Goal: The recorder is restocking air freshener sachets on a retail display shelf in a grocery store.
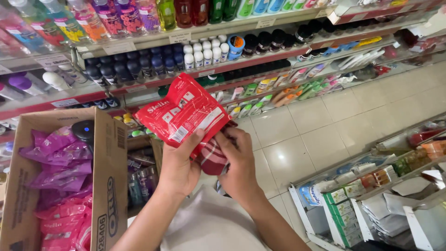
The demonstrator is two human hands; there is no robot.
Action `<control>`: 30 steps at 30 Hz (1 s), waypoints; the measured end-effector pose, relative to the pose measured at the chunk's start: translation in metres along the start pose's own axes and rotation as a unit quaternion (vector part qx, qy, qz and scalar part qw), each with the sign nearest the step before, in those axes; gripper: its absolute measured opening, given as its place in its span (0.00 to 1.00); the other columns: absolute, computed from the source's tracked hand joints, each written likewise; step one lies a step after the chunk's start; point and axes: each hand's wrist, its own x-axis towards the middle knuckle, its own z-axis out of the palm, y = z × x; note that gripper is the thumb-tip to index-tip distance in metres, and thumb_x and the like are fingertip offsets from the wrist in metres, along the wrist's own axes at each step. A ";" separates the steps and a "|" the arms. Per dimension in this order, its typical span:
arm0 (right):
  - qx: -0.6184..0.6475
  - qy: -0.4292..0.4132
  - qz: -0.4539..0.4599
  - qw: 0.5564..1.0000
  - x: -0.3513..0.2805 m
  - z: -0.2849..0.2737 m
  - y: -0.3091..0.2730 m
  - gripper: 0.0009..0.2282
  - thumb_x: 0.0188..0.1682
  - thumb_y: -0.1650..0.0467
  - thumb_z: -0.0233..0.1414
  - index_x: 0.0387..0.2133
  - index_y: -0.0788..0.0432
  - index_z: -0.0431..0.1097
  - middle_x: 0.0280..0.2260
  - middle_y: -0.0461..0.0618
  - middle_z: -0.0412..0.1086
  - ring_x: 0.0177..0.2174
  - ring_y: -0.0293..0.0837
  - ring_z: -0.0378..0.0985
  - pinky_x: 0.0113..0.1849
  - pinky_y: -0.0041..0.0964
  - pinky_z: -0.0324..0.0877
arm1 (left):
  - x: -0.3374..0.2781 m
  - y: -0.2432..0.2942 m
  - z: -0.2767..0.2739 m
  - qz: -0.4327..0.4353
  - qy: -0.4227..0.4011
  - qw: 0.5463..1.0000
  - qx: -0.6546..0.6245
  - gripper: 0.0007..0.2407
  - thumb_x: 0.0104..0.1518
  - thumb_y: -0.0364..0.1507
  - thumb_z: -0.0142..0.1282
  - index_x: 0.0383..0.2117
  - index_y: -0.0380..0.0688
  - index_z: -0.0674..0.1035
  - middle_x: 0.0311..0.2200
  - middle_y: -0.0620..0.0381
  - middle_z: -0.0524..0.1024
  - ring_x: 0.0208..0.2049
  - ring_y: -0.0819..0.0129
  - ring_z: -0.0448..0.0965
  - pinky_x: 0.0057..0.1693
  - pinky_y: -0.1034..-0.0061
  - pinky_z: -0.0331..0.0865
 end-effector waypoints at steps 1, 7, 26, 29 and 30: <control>0.040 -0.031 -0.010 0.999 -0.003 0.001 0.007 0.29 0.32 0.79 0.63 0.53 0.59 0.69 0.50 0.56 0.63 0.48 0.55 0.69 0.47 0.43 0.70 | 0.001 -0.005 0.001 0.014 -0.012 1.000 0.003 0.16 0.54 0.21 0.60 0.49 0.42 0.76 0.46 0.56 0.80 0.47 0.68 0.83 0.54 0.70 0.77; 0.004 -0.110 -0.077 0.991 0.013 -0.020 0.015 0.28 0.31 0.78 0.65 0.50 0.54 0.74 0.45 0.49 0.67 0.43 0.54 0.68 0.45 0.45 0.70 | 0.017 -0.016 0.011 0.046 -0.050 0.997 0.035 0.15 0.56 0.19 0.61 0.50 0.37 0.76 0.46 0.50 0.80 0.46 0.63 0.82 0.52 0.65 0.77; 0.216 -0.223 -0.043 0.949 0.020 -0.040 0.062 0.27 0.39 0.80 0.62 0.56 0.56 0.72 0.47 0.51 0.68 0.50 0.51 0.71 0.52 0.42 0.68 | 0.047 -0.038 0.023 0.013 -0.055 0.991 0.118 0.14 0.55 0.17 0.61 0.47 0.37 0.76 0.42 0.51 0.80 0.41 0.60 0.80 0.47 0.63 0.75; 0.149 -0.161 -0.025 0.975 0.021 -0.038 0.063 0.29 0.36 0.78 0.63 0.56 0.58 0.70 0.47 0.53 0.68 0.48 0.53 0.70 0.49 0.43 0.69 | 0.045 -0.050 0.029 0.031 -0.033 0.993 0.113 0.14 0.56 0.18 0.60 0.48 0.36 0.76 0.43 0.51 0.80 0.42 0.62 0.80 0.48 0.64 0.75; 0.095 -0.110 -0.031 0.989 0.021 -0.038 0.068 0.28 0.35 0.78 0.63 0.55 0.59 0.70 0.46 0.53 0.67 0.46 0.54 0.69 0.48 0.45 0.68 | 0.042 -0.055 0.029 0.048 -0.043 0.994 0.091 0.14 0.56 0.18 0.59 0.48 0.37 0.76 0.45 0.51 0.80 0.45 0.62 0.81 0.52 0.65 0.75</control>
